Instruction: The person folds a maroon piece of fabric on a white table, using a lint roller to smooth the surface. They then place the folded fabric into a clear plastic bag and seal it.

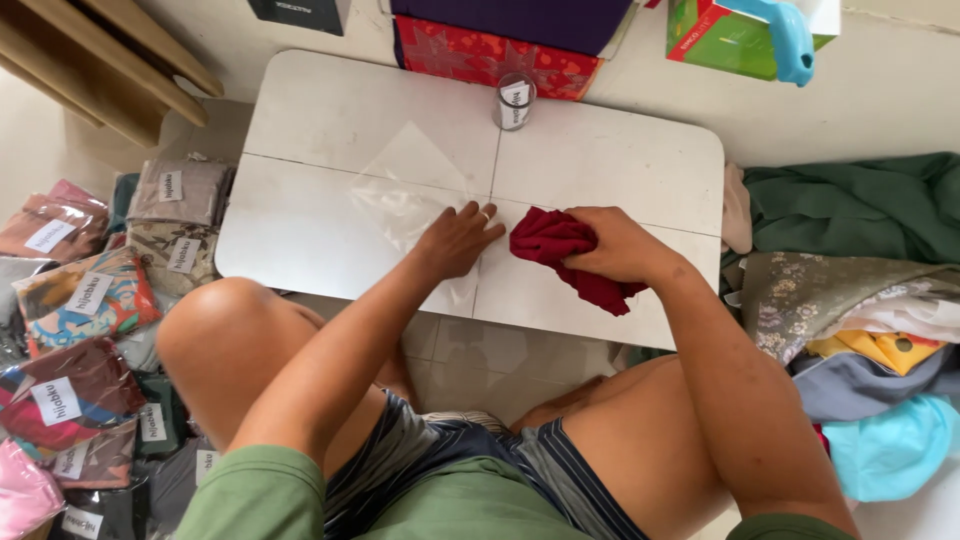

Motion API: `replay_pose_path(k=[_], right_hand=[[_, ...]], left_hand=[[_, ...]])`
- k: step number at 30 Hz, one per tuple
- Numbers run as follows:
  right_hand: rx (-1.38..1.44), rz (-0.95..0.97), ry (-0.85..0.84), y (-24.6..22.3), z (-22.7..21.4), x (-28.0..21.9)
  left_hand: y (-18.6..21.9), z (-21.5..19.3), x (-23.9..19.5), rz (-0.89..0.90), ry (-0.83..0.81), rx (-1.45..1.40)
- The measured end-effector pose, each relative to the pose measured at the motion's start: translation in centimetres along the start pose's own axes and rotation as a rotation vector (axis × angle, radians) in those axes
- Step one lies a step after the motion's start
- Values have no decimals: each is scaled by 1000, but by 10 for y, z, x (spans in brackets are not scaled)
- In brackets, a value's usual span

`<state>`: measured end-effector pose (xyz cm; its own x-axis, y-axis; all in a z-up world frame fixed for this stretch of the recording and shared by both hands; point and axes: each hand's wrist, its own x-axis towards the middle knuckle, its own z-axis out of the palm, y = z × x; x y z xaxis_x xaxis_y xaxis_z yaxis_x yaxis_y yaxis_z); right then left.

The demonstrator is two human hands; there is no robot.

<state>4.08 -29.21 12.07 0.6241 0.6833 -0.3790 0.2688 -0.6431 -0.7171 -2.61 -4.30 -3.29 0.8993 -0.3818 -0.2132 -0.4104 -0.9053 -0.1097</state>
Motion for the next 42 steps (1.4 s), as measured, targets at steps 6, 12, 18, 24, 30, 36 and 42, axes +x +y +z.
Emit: replay_pose_path(k=[6, 12, 18, 24, 30, 36, 42], right_hand=[[-69, 19, 1, 22, -1, 11], [-201, -4, -52, 6, 15, 19], [-369, 1, -78, 27, 42, 35], [-310, 79, -39, 31, 39, 34], [-151, 51, 63, 2, 34, 25], [-14, 124, 172, 7, 30, 24], [-30, 308, 130, 15, 27, 28]], left_hand=[[16, -13, -14, -161, 56, -225], [20, -10, -20, -209, 209, -431], [18, 31, -21, -207, 419, -556], [22, 9, -35, -342, 488, -648], [13, 5, -32, -421, 678, -1199], [20, -6, -30, -486, 803, -1452], [19, -3, -26, -537, 881, -1552]])
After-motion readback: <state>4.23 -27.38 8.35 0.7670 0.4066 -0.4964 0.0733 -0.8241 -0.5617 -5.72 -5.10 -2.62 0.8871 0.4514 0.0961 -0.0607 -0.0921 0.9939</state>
